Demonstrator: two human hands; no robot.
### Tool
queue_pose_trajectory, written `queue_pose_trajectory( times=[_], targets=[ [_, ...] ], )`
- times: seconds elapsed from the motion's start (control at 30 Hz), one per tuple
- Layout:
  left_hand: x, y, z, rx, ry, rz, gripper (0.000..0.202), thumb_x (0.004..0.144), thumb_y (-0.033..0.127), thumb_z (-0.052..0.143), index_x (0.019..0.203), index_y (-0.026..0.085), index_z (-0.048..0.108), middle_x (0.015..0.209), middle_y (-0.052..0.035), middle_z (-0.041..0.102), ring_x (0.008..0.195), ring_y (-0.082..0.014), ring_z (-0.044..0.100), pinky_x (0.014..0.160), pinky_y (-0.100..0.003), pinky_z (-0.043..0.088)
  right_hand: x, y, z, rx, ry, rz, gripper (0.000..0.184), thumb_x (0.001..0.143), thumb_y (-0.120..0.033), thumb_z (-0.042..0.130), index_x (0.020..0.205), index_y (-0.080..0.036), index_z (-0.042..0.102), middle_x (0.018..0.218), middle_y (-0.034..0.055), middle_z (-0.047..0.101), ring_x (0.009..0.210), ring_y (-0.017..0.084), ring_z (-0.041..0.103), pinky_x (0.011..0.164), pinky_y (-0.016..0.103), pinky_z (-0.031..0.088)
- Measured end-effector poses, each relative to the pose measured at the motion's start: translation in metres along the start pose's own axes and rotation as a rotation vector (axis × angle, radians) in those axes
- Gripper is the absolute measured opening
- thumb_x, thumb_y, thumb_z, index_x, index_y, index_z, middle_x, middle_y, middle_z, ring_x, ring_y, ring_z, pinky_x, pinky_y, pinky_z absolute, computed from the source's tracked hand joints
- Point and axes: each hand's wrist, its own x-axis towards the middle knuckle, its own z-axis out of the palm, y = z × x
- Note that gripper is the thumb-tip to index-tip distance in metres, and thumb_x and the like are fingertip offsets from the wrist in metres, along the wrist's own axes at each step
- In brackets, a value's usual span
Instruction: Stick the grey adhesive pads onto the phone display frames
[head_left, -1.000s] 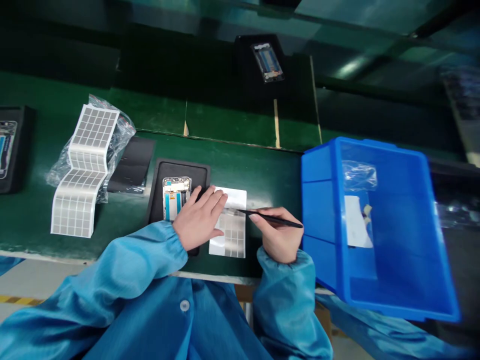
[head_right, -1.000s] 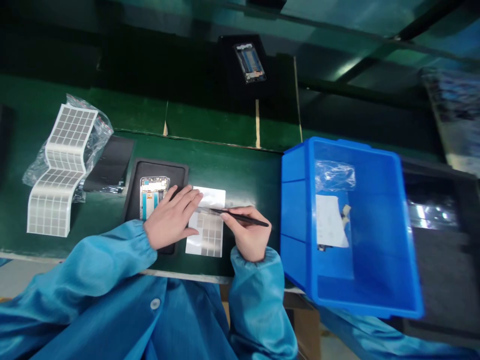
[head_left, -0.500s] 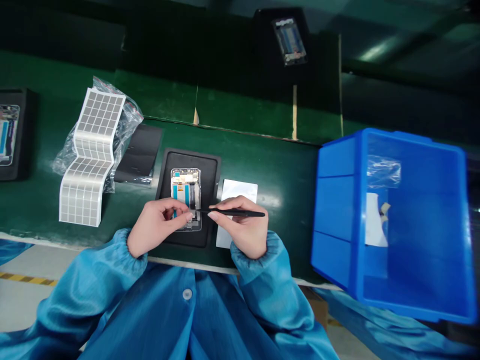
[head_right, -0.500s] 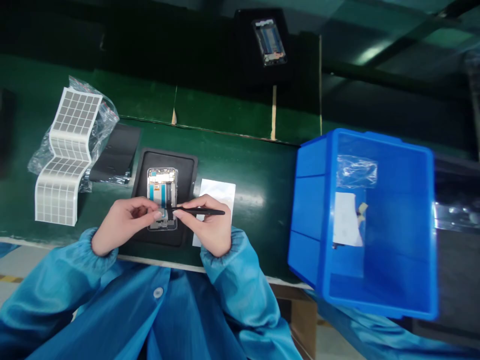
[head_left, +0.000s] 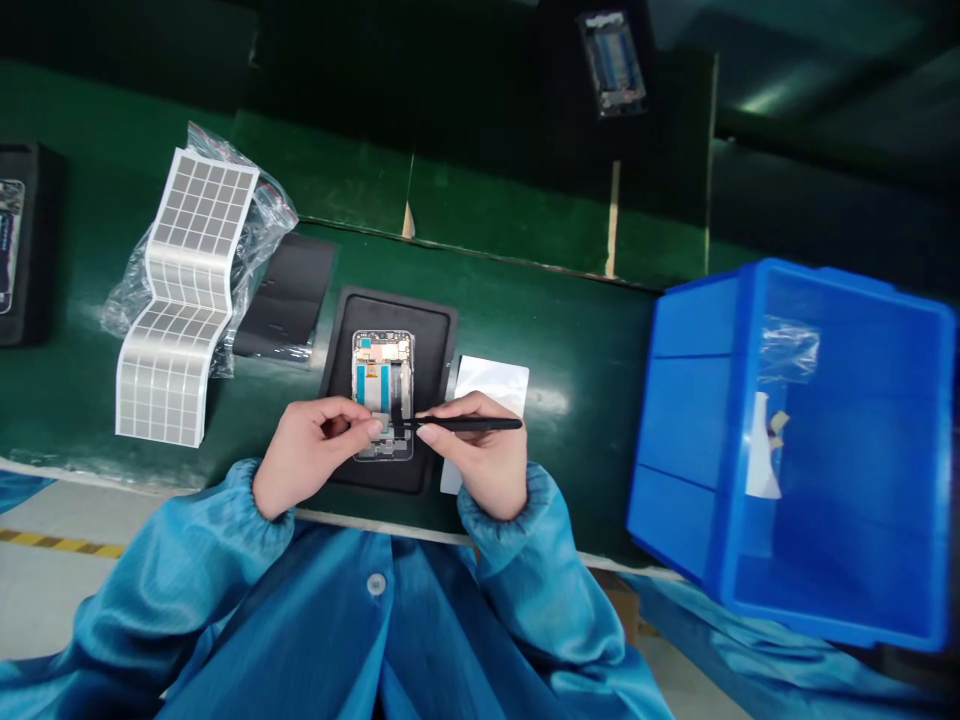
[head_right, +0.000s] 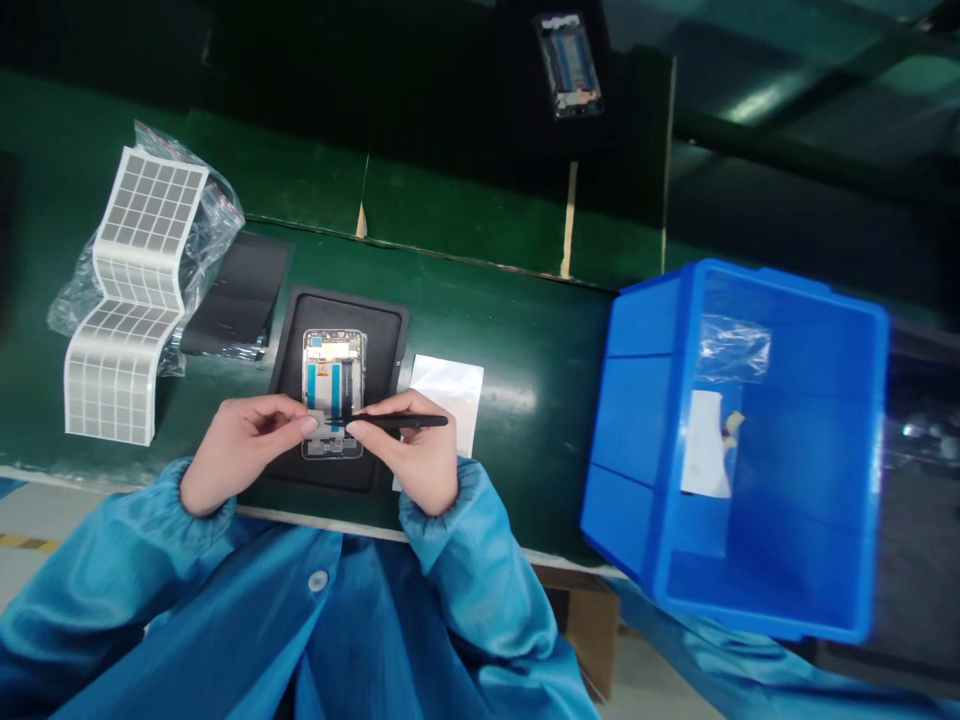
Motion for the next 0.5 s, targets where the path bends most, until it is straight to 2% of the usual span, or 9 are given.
queue_pose_trajectory(
  times=[0.37,0.5],
  targets=[
    [0.000,0.001,0.003,-0.030,0.032,0.004,0.023,0.076,0.040,0.074,0.076,0.017,0.077,0.054,0.0018,0.058,0.049,-0.0065,0.042,0.047,-0.018,0.036,0.003,0.008,0.010,0.021,0.061,-0.025,0.024,0.066,-0.030,0.089,0.075,-0.021,0.069,0.074,0.0014,0.076,0.068,0.017,0.073,0.062,0.026,0.059],
    [-0.002,0.001,0.001,-0.020,0.040,0.031,0.019,0.078,0.038,0.075,0.082,0.019,0.078,0.059,0.0023,0.062,0.050,-0.0061,0.043,0.048,-0.017,0.037,0.003,0.014,0.009,0.022,0.084,-0.041,0.025,0.066,-0.031,0.089,0.075,-0.021,0.069,0.073,0.0009,0.074,0.065,0.016,0.071,0.060,0.026,0.057]
  ],
)
